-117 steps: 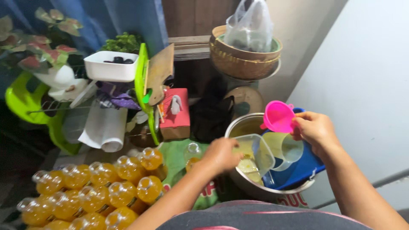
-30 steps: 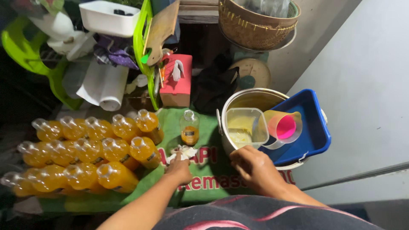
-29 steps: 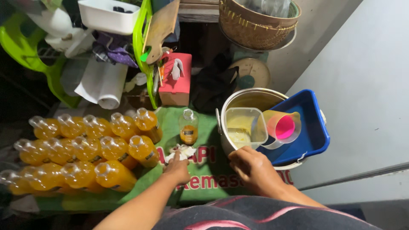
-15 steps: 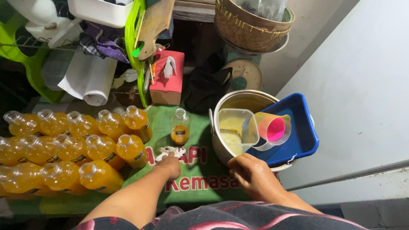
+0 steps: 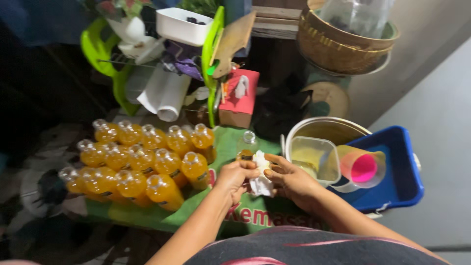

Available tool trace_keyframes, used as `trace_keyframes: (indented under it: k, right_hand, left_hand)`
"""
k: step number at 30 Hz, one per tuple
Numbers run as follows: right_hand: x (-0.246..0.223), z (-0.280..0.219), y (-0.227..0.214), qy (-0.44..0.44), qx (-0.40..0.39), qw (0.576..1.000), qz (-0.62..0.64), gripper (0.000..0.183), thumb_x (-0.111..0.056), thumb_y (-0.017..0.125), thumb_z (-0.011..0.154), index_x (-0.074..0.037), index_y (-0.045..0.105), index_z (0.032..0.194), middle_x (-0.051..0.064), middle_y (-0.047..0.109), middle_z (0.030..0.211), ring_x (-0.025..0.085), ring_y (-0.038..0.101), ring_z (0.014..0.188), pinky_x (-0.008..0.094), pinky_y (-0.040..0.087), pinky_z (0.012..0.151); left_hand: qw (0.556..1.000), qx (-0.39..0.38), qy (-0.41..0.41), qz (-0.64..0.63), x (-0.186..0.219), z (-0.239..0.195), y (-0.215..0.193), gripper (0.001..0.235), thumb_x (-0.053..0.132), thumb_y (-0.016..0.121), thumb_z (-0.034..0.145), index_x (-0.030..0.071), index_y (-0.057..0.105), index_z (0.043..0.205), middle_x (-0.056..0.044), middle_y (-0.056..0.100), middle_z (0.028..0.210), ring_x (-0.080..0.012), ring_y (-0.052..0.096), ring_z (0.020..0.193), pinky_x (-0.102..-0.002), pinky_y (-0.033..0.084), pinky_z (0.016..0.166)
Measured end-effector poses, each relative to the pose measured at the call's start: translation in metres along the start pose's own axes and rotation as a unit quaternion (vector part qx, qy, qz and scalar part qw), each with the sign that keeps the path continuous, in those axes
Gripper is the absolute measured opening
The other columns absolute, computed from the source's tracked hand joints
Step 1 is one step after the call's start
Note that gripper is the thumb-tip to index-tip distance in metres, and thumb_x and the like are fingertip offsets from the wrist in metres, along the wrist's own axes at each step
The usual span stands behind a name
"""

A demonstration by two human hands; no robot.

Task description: The person washes clear plastic bottles in a pink colander, then uses a pink funnel and a yellow measuring jug to pour an orange liquid into the bottles. The filled bottles are placed on a green table alongside other filled bottles.

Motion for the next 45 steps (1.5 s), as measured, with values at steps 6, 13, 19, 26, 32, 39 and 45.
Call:
trace_keyframes:
  k: [6, 13, 19, 26, 32, 39, 45]
  right_hand:
    - [-0.016, 0.015, 0.014, -0.098, 0.017, 0.992, -0.084, 0.035, -0.006, 0.072, 0.088, 0.004, 0.071, 0.122, 0.008, 0.074, 0.086, 0.012, 0.062, 0.063, 0.028, 0.047, 0.053]
    - [-0.016, 0.019, -0.008, -0.125, 0.110, 0.983, -0.074, 0.019, -0.002, 0.077, 0.084, 0.005, 0.067, 0.099, 0.011, 0.071, 0.078, 0.015, 0.060, 0.057, 0.032, 0.045, 0.046]
    - [-0.033, 0.010, -0.008, -0.176, 0.074, 0.967, -0.170, 0.029, -0.010, 0.066, 0.091, -0.002, 0.072, 0.118, 0.001, 0.077, 0.095, 0.010, 0.068, 0.082, 0.026, 0.055, 0.074]
    - [-0.080, -0.045, 0.019, -0.375, 0.080, 0.851, -0.360, 0.058, -0.011, 0.072, 0.086, -0.007, 0.056, 0.142, 0.015, 0.063, 0.123, 0.023, 0.064, 0.097, 0.032, 0.055, 0.079]
    - [-0.075, -0.047, 0.022, -0.351, 0.058, 0.852, -0.384, 0.050, -0.012, 0.078, 0.083, -0.009, 0.066, 0.131, 0.011, 0.077, 0.107, 0.016, 0.074, 0.090, 0.031, 0.058, 0.078]
    - [-0.040, -0.015, -0.020, -0.216, 0.101, 0.934, -0.268, 0.029, -0.016, 0.070, 0.093, -0.003, 0.073, 0.118, 0.007, 0.079, 0.095, 0.013, 0.071, 0.080, 0.029, 0.057, 0.070]
    - [-0.022, -0.002, -0.028, -0.158, 0.099, 0.976, -0.116, 0.038, -0.015, 0.062, 0.094, -0.009, 0.060, 0.132, 0.006, 0.074, 0.102, 0.015, 0.068, 0.078, 0.030, 0.056, 0.067]
  left_hand:
    - [0.989, 0.015, 0.109, 0.103, 0.053, -0.023, 0.006, 0.020, -0.015, 0.071, 0.075, 0.000, 0.066, 0.088, -0.013, 0.073, 0.084, -0.0221, 0.070, 0.069, -0.035, 0.059, 0.061]
    - [0.981, 0.069, 0.119, 0.141, 0.061, -0.048, 0.014, 0.016, -0.004, 0.071, 0.083, 0.003, 0.062, 0.094, -0.014, 0.071, 0.087, -0.0234, 0.069, 0.069, -0.040, 0.057, 0.063]
    - [0.999, -0.011, 0.005, 0.051, 0.033, -0.046, 0.034, 0.017, 0.001, 0.069, 0.087, 0.004, 0.070, 0.104, -0.012, 0.074, 0.094, -0.0217, 0.073, 0.078, -0.035, 0.063, 0.066]
    - [0.993, 0.024, 0.095, 0.070, 0.040, -0.028, 0.021, 0.023, -0.018, 0.063, 0.074, -0.005, 0.068, 0.092, -0.018, 0.075, 0.087, -0.0281, 0.073, 0.068, -0.036, 0.060, 0.055]
    - [0.980, 0.020, 0.095, 0.176, 0.040, -0.034, 0.037, 0.024, -0.018, 0.065, 0.076, -0.006, 0.074, 0.094, -0.016, 0.076, 0.084, -0.0209, 0.072, 0.064, -0.030, 0.059, 0.051]
    - [0.983, 0.019, 0.071, 0.166, 0.032, -0.045, 0.044, 0.022, -0.017, 0.062, 0.078, -0.006, 0.071, 0.095, -0.018, 0.074, 0.077, -0.0193, 0.069, 0.053, -0.028, 0.050, 0.044]
    - [0.985, 0.027, 0.140, 0.095, 0.046, -0.046, 0.044, 0.016, -0.017, 0.064, 0.077, -0.010, 0.068, 0.091, -0.019, 0.072, 0.080, -0.0206, 0.070, 0.058, -0.030, 0.057, 0.052]
Point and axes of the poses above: each hand's wrist, its own z-axis towards the middle knuckle, its own y-axis out of the palm, x = y × z, the point moved 10 cm from there along z, towards the middle knuckle
